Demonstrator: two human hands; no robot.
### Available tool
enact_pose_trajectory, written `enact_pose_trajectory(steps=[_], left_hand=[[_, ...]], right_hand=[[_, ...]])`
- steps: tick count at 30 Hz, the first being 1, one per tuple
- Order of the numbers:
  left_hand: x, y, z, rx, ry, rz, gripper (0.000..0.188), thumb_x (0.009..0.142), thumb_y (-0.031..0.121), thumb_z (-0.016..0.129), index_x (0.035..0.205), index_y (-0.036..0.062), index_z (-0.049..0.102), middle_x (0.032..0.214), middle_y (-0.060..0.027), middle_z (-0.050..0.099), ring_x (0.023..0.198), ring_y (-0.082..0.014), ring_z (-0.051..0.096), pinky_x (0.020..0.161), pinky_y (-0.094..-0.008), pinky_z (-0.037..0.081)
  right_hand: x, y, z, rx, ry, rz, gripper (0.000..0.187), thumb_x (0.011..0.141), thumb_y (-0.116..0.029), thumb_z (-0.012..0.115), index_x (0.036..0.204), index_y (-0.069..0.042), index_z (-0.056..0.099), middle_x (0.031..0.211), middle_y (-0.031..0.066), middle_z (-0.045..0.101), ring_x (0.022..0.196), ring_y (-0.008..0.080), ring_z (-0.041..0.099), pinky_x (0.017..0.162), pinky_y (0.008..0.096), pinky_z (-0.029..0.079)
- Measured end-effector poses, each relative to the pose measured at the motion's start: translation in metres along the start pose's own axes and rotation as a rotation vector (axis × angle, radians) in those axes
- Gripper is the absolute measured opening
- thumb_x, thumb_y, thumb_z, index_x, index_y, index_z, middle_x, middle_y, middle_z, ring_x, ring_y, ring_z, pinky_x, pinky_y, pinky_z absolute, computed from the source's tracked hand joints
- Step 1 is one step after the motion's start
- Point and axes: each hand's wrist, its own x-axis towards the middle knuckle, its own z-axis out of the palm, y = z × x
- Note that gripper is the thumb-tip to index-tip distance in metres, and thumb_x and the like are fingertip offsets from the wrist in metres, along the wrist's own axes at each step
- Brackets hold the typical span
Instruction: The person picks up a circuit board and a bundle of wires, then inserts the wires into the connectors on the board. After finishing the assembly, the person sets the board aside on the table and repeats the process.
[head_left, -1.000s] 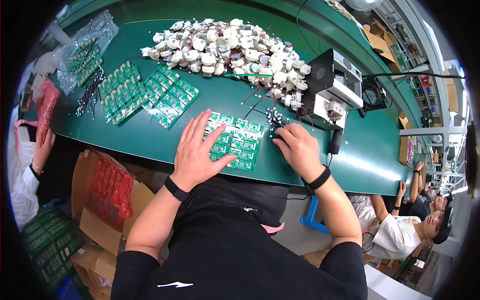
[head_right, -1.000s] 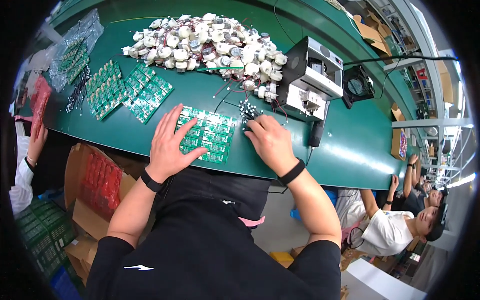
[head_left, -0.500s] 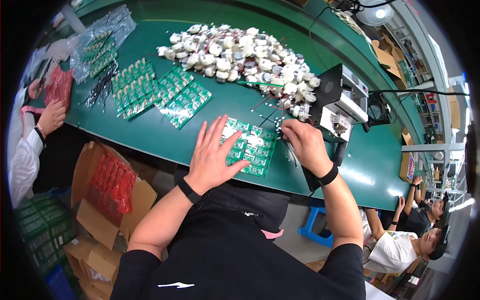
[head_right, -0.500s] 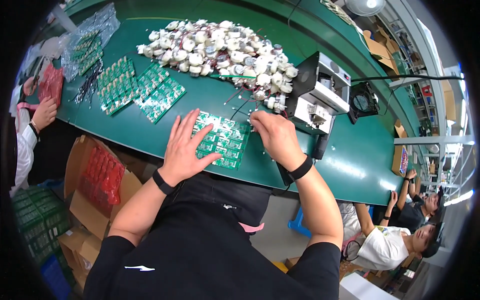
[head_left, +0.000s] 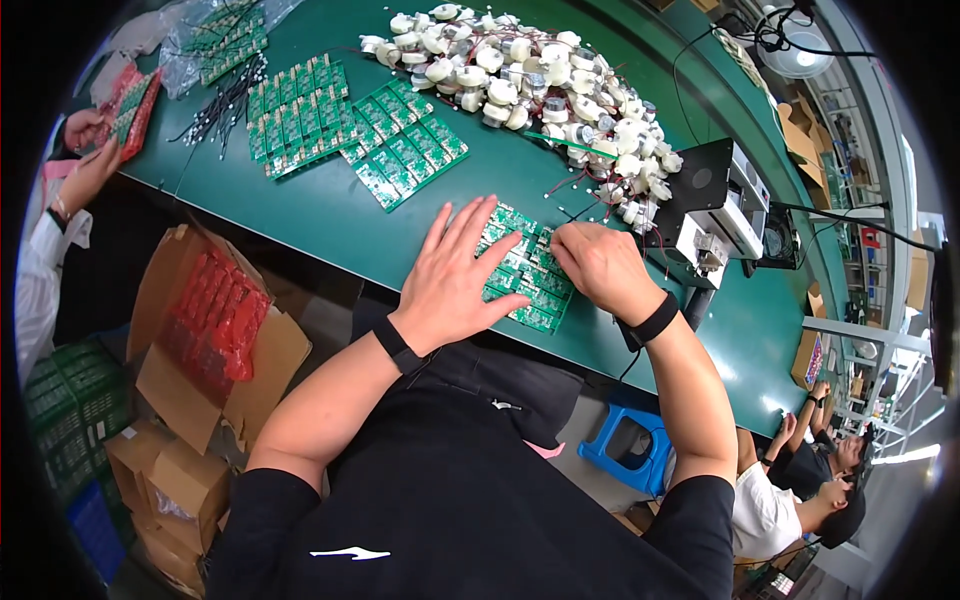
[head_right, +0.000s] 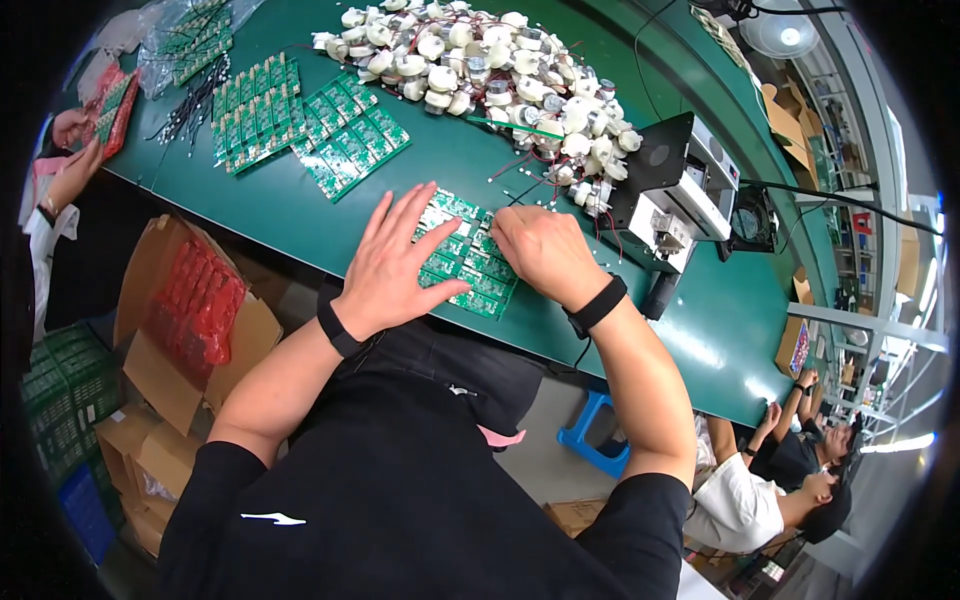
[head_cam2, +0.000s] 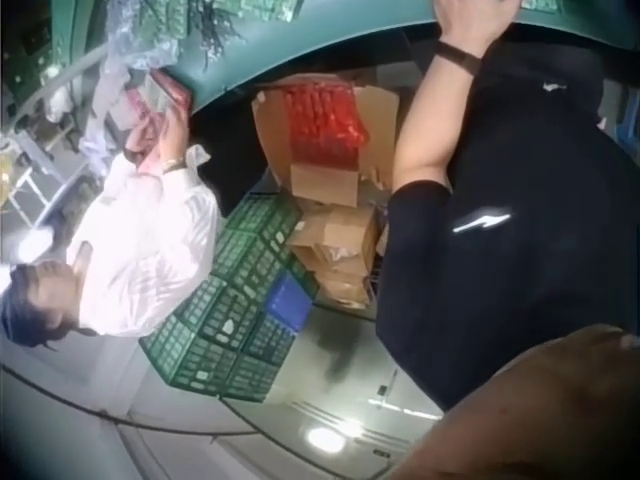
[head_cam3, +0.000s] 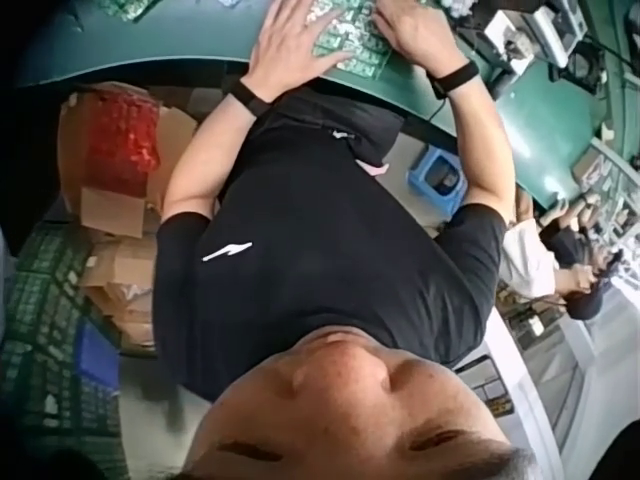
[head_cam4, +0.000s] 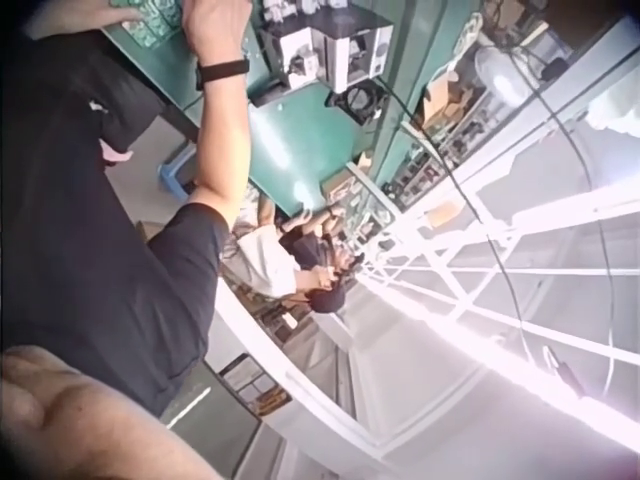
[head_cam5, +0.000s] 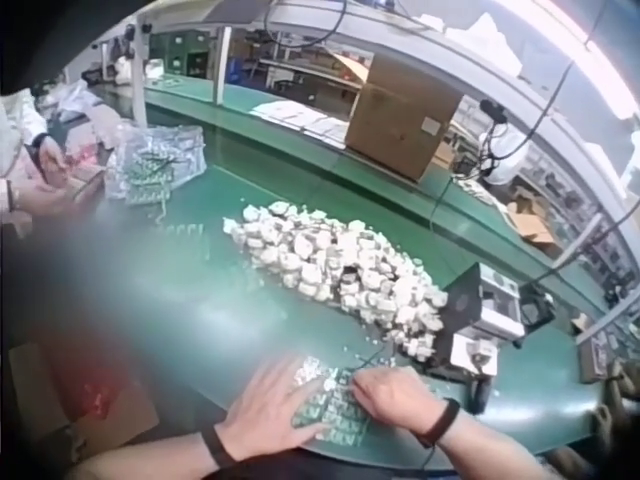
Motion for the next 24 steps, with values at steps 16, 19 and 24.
enact_pose_trajectory(steps=[16,19,24], left_hand=[[0.01,0.002,-0.001,0.023,-0.045,0.045,0.072,0.08,0.041,0.089,0.14,0.008,0.066,0.162,-0.0258,0.045,0.148,-0.046,0.043,0.123,-0.0593,0.033],[0.004,-0.006,-0.007,0.114,-0.037,0.097,0.075,0.083,0.038,0.087,0.147,0.0089,0.061,0.163,-0.0261,0.043,0.146,-0.05,0.042,0.121,-0.0594,0.033],[0.005,-0.007,0.004,0.179,-0.039,0.098,0.078,0.081,0.04,0.088,0.147,0.0071,0.06,0.165,-0.0279,0.04,0.15,-0.0477,0.04,0.124,-0.0626,0.03]], right_hand=[[0.0,0.01,0.013,-0.292,-0.13,-0.242,0.017,0.086,-0.019,0.065,0.095,-0.005,0.061,0.087,0.0093,0.063,0.083,0.0278,0.07,0.068,0.0411,0.059],[0.014,0.009,0.03,-0.235,0.012,-0.32,0.015,0.084,-0.02,0.067,0.084,-0.006,0.072,0.084,0.0122,0.071,0.082,0.0289,0.072,0.068,0.044,0.06],[0.018,0.018,0.052,-0.138,0.205,-0.312,0.019,0.089,-0.023,0.064,0.084,-0.005,0.066,0.081,0.0127,0.069,0.076,0.0314,0.071,0.065,0.0448,0.057]])
